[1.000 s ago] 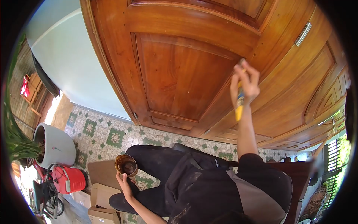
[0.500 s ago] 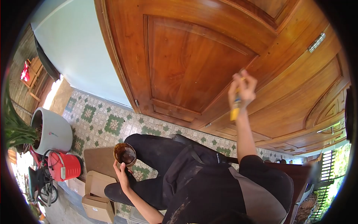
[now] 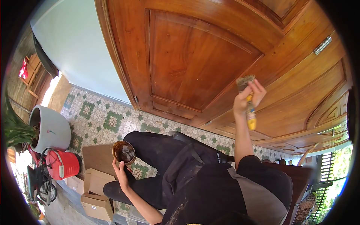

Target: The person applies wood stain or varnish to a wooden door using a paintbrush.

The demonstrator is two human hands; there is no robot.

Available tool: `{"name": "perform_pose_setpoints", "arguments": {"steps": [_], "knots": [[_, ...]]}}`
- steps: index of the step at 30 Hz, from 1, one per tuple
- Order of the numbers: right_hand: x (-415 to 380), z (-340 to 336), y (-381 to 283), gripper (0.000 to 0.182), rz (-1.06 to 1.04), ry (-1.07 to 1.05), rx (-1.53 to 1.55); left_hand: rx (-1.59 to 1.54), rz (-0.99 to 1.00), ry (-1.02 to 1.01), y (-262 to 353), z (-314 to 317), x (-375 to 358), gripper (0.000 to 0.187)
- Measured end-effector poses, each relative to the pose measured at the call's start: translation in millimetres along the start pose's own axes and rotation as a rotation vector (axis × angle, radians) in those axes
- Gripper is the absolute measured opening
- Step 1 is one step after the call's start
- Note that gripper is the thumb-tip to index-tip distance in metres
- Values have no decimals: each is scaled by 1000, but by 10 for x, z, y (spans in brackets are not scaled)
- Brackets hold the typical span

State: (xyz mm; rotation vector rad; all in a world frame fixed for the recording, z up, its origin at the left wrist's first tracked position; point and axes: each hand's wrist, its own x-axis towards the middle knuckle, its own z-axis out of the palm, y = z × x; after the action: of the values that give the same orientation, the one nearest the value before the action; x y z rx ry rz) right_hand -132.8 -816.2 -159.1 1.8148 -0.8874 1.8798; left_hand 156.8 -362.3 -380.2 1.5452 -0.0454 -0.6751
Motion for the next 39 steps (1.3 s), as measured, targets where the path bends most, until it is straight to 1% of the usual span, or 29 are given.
{"name": "perform_pose_setpoints", "arguments": {"steps": [1,3,5,6,8,9,10,12,14,15,16,17,18,19,21,23,25,27,28,30,31,32,34,36,38,39], "knots": [[213,9,-1,10,-71,47,22,17,7,-5,-6,3,6,69],[677,23,95,9,-139,166,50,44,6,-13,-36,-25,-6,69],[1119,10,127,8,-82,265,141,31,-6,-12,-57,-48,26,70],[1232,-9,161,8,-83,265,139,32,-6,-14,-44,-39,16,70],[1377,-9,227,9,4,347,307,31,-37,9,-9,-21,-11,70],[1307,-8,278,11,-82,351,214,30,-37,10,-29,-22,-11,70],[1159,8,347,11,-82,352,215,24,-34,14,-47,-32,6,70],[738,-21,485,15,-37,385,148,26,-33,11,-72,-52,12,70],[299,-89,424,14,49,345,75,19,4,10,-66,-34,13,69],[91,-126,378,14,51,348,72,22,6,8,-62,-38,5,69],[-82,-142,312,12,55,259,-50,17,-4,4,-52,-36,11,69],[-178,-156,298,11,59,169,-173,13,-15,0,-41,-38,16,68],[-174,-180,291,11,63,170,-178,19,-14,-4,-27,-43,7,68],[-136,-191,308,10,87,189,-101,22,-10,-11,-23,-36,-5,68],[104,-141,337,8,134,250,10,16,0,-12,-37,-23,-5,67],[521,-54,313,7,291,329,476,0,-5,-4,-64,-45,1,66],[1149,-12,90,6,222,425,525,-16,0,0,-17,-14,-20,66],[1648,-1,164,6,97,478,452,-30,-1,3,-5,10,-25,66],[1810,9,200,6,95,477,452,-25,0,7,-11,4,-13,65],[1999,53,232,9,45,561,475,-24,-1,18,-7,15,-22,65],[1939,51,177,12,92,568,474,-11,-5,17,9,17,-30,65],[1837,44,227,12,94,565,476,2,-8,15,25,22,-33,65],[1424,35,446,11,124,631,417,7,-10,14,17,23,-35,65],[766,-63,603,13,121,507,284,14,-6,10,24,18,-45,65],[139,-180,538,13,59,311,127,14,-1,6,54,35,-55,66],[-247,-214,550,12,117,199,48,17,3,1,50,35,-27,66]]}}
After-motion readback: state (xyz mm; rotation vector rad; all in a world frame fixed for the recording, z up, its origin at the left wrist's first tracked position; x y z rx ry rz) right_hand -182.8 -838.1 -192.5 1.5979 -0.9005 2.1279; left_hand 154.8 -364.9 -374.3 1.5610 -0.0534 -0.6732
